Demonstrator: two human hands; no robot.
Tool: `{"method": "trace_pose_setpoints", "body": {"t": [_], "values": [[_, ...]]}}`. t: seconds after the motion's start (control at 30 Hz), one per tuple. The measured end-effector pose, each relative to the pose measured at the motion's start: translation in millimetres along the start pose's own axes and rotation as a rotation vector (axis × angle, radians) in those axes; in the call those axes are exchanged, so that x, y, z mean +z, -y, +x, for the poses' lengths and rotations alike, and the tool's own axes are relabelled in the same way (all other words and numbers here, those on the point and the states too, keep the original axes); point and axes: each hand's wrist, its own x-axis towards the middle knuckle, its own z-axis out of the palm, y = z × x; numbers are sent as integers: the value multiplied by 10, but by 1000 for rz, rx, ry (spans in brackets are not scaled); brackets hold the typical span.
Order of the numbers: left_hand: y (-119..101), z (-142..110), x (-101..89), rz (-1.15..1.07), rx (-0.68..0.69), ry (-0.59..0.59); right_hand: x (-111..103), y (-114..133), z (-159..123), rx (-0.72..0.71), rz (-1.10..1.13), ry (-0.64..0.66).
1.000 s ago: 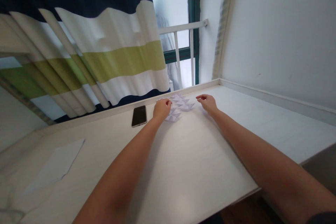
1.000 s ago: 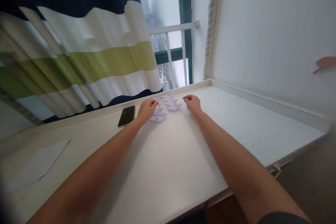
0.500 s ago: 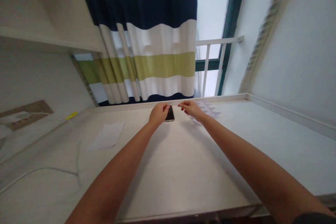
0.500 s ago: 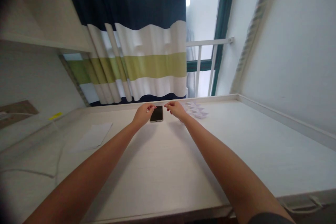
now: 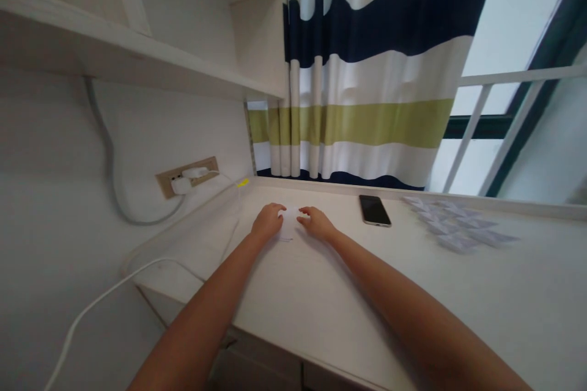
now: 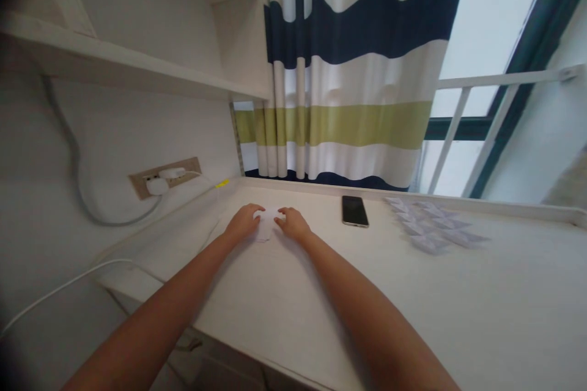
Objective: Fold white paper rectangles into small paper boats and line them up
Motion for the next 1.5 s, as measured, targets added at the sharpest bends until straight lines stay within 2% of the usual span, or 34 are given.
{"method": "trace_pose_setpoints", "body": {"t": [0.1, 0.23, 0.53, 0.67, 0.77, 0.9, 1.0, 1.03, 1.1, 1.17, 1.23, 1.37, 1.5], "values": [[155, -95, 65, 46, -9, 34, 127, 121, 62, 15, -165, 50], [221, -164, 123, 81, -2, 101, 184, 185, 55, -11, -364, 124], [205, -167, 119, 100, -36, 122, 197, 262, 60, 8, -433, 143], [200, -184, 131, 65, -48, 110, 247, 272, 76, 22, -267, 112], [218, -183, 143, 8, -72, 79, 317, 235, 110, 51, -4, 3], [295, -162, 153, -87, -210, -86, 337, 203, 171, 315, 547, -172], [339, -144, 135, -275, -377, -186, 236, 212, 145, 467, 904, -206], [338, -140, 122, -374, -411, -191, 184, 215, 114, 471, 975, -198], [304, -136, 84, -601, -419, -142, 62, 206, 22, 415, 1058, -98], [232, -132, 41, -811, -371, -47, -73, 175, -94, 373, 1072, -24], [129, -120, 7, -938, -323, 7, -212, 119, -219, 375, 1060, -25], [-168, -51, 23, -1045, -254, 67, -493, -64, -473, 415, 998, -33], [-601, 22, 182, -1122, -226, 99, -772, -311, -762, 458, 960, -99]]}}
